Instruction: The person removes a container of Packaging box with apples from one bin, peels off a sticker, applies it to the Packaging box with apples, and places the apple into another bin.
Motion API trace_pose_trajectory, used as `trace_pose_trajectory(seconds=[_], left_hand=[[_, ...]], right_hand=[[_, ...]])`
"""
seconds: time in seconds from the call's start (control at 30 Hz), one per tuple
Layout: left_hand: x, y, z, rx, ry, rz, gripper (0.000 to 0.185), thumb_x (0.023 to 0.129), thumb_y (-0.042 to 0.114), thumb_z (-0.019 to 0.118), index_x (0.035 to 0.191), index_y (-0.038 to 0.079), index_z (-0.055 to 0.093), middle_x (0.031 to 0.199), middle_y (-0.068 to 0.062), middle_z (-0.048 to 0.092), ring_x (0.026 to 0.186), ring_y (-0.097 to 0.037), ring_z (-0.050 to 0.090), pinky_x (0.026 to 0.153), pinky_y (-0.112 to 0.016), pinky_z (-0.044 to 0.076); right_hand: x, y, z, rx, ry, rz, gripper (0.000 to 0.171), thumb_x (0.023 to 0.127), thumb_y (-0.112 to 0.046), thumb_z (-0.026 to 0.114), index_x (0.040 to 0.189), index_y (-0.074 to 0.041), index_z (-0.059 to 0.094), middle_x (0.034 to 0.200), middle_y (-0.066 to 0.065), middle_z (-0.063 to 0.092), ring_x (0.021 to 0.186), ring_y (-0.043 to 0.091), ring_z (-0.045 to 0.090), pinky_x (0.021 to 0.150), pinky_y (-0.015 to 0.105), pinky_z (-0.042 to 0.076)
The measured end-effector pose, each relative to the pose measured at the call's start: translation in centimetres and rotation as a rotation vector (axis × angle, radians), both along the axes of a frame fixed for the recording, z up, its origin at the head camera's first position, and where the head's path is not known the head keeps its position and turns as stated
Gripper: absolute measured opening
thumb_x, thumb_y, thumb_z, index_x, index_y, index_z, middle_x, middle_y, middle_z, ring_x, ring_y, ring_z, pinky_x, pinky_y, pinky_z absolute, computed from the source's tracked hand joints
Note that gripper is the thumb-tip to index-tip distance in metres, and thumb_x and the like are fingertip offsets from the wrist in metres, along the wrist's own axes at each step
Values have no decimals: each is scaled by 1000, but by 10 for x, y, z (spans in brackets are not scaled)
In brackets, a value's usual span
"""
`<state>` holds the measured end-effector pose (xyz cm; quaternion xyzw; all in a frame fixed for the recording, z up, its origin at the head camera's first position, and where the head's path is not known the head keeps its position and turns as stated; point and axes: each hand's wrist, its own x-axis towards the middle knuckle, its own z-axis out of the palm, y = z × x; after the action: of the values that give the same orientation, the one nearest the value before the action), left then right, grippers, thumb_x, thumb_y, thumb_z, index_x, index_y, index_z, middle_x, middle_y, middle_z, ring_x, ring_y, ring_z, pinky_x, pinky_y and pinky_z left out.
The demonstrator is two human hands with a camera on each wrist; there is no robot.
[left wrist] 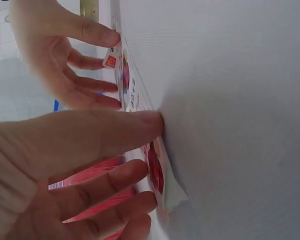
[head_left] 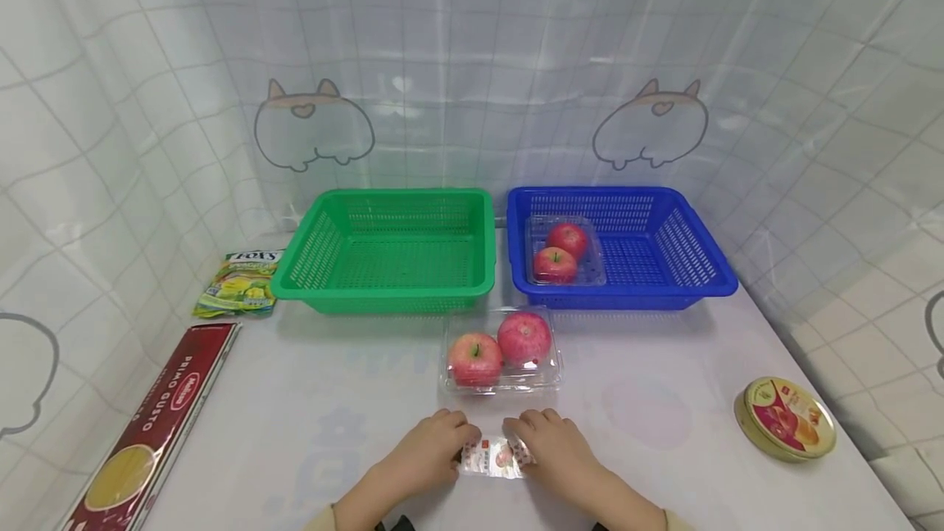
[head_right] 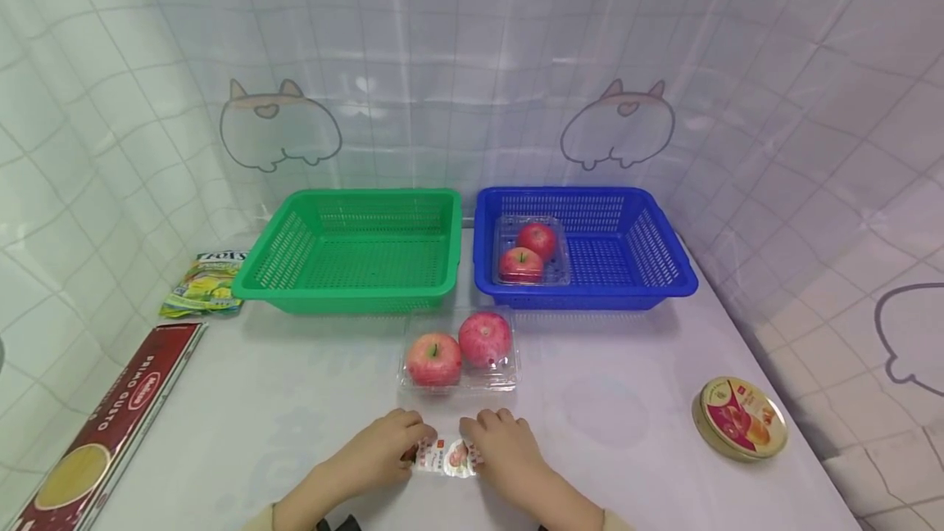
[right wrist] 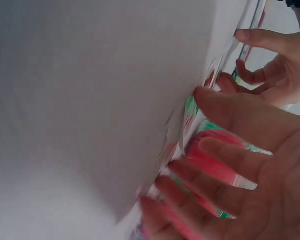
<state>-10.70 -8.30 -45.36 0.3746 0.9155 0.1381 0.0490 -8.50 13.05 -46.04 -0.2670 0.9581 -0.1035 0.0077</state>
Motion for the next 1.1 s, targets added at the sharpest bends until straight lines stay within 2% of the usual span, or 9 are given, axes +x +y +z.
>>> trace_pose_trajectory(seconds=[0.13,0.37,0.5,0.6,0.73,0.8,0.87,1.0,1.1], left_hand=[[0,1,1,3,-55,-4,47,58,-4,74,100,15,66,83,8,50,73,-8,42,58,-20,36],[1,7,4,-60,-65,-24,50,59,-2,76,106,13,66,85,7,50,72,-8,41,62,-21,36],[1,15,5,-115,-58,-21,44,62,14,79,104,14,66,85,9,49,75,-7,40,63,-21,31],[0,22,3,-115,-27,-27,35,63,25,79,93,18,64,82,10,45,74,-7,38,62,-20,27],[-1,27,-2,-77,3,-40,26,65,23,80,77,22,57,79,12,42,74,-6,37,62,-20,24],[-1,28,-4,-64,-7,-35,27,64,19,80,77,22,56,78,12,43,74,-5,38,62,-20,24],[-3,27,-5,-49,-51,-17,28,65,17,80,81,21,57,77,13,45,75,-5,39,63,-21,26],[-7,25,-5,12,-171,25,31,68,12,77,94,17,61,78,13,54,75,-3,45,67,-25,33],[-9,23,-2,39,-221,18,21,72,11,73,92,12,65,74,12,55,70,-2,45,66,-25,36]], right_hand=[[-3,0,1,7,-20,1,54,65,-19,81,115,-14,60,93,1,59,82,20,54,58,29,44],[-4,0,3,-7,-24,31,52,62,-15,81,111,-15,63,84,-1,58,77,16,51,63,29,40],[-5,0,4,-35,-56,29,50,64,-15,80,111,-15,64,83,-1,58,76,16,50,61,28,36],[-5,0,4,-73,-79,34,47,68,-8,76,112,-15,63,80,-3,56,72,13,49,57,26,35],[-6,1,3,-166,-65,70,49,69,6,68,114,-11,62,75,-6,50,64,6,44,55,22,38],[-7,2,2,-219,-46,90,50,68,11,66,114,-9,61,74,-6,49,62,4,41,55,20,39],[-8,3,2,-280,-51,95,52,67,13,65,115,-9,60,75,-6,49,62,3,42,56,19,39],[-9,7,7,-402,-133,79,56,68,16,61,118,-8,59,79,-5,54,66,2,47,59,18,42],[-11,9,12,-460,-209,74,51,71,13,62,117,-9,60,79,-7,57,68,1,48,61,18,43]])
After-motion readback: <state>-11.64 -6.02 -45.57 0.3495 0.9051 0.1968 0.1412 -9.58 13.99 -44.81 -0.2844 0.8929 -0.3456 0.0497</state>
